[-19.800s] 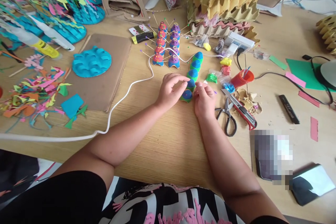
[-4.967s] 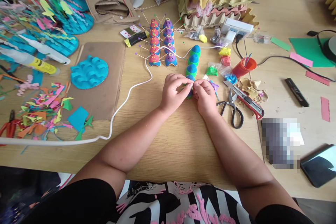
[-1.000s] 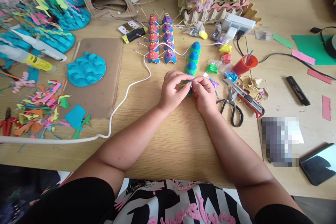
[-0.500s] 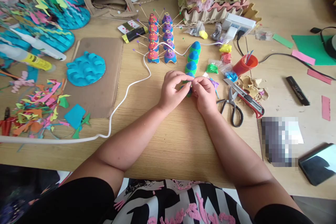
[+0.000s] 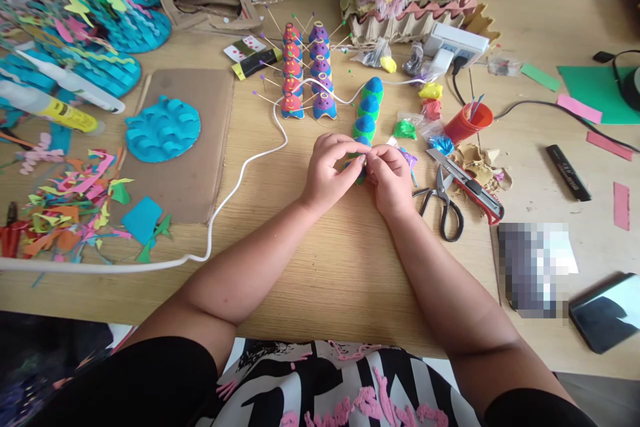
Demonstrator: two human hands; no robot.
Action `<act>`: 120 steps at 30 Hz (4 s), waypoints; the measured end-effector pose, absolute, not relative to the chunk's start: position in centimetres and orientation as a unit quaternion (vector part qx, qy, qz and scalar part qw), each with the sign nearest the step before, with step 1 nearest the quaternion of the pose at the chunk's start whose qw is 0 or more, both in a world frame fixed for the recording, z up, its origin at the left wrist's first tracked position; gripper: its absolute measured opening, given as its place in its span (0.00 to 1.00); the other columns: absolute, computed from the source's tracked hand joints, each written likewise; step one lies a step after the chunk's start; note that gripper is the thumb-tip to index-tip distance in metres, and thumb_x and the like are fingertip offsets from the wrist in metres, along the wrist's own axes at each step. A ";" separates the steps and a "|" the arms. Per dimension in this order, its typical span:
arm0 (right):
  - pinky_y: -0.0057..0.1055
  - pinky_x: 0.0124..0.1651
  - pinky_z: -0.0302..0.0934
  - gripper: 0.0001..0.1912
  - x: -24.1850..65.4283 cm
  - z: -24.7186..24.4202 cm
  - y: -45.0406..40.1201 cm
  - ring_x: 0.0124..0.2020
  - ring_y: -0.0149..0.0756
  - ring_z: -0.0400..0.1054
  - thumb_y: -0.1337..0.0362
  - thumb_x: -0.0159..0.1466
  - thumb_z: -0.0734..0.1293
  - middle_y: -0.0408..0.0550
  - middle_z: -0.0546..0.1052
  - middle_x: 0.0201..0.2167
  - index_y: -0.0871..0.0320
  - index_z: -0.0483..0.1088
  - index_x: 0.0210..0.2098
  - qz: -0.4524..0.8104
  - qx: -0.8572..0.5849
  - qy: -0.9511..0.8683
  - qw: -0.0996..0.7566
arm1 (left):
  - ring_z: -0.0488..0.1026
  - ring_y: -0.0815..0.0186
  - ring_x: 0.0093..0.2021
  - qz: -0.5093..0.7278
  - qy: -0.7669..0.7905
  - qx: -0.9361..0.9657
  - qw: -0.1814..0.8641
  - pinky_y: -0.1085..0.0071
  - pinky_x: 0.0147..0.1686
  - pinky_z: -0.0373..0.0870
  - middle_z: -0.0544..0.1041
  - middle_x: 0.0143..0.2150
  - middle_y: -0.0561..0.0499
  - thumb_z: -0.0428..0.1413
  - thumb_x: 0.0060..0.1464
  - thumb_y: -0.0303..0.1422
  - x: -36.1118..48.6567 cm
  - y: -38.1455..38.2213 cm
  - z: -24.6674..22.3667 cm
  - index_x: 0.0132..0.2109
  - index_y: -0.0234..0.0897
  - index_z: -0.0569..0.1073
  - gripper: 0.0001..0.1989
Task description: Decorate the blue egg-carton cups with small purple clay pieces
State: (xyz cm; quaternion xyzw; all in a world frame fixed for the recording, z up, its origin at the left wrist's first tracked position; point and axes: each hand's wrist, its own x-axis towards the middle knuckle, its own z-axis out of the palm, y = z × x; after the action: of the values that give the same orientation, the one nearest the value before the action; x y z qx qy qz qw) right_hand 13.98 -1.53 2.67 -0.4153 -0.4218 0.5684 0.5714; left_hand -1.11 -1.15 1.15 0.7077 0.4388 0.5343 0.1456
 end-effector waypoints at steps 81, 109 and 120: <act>0.31 0.38 0.64 0.18 13.7 2.6 -1.3 0.30 0.31 0.63 0.47 0.62 0.77 0.37 0.64 0.23 0.52 0.73 0.29 0.509 -0.440 -0.457 0.581 | 0.83 0.59 0.53 0.563 0.424 0.676 0.216 0.60 0.61 0.77 0.87 0.46 0.47 0.56 0.75 0.56 -1.3 -0.5 1.2 0.45 0.44 0.85 0.23; 0.30 0.25 0.46 0.28 13.9 2.6 -1.3 0.23 0.29 0.51 0.38 0.62 0.77 0.37 0.62 0.21 0.51 0.65 0.28 0.528 -0.440 -0.415 0.596 | 0.85 0.60 0.58 0.601 0.481 0.578 0.272 0.62 0.61 0.81 0.87 0.56 0.46 0.53 0.75 0.60 -2.1 1.2 -1.0 0.55 0.45 0.81 0.25; 0.32 0.26 0.49 0.39 13.6 2.2 -1.0 0.21 0.28 0.48 0.29 0.63 0.76 0.36 0.58 0.17 0.51 0.57 0.20 0.470 -0.440 -0.421 0.639 | 0.83 0.62 0.56 0.650 0.535 0.510 0.179 0.66 0.55 0.80 0.84 0.59 0.47 0.48 0.73 0.67 -4.7 2.7 -1.5 0.60 0.49 0.76 0.31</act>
State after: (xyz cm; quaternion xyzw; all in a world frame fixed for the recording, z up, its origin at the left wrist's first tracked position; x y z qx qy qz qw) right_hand 13.61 -0.95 2.23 -0.4402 -0.4212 0.4701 0.6387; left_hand -4.74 2.72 -1.54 0.5100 0.5345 0.6496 0.1794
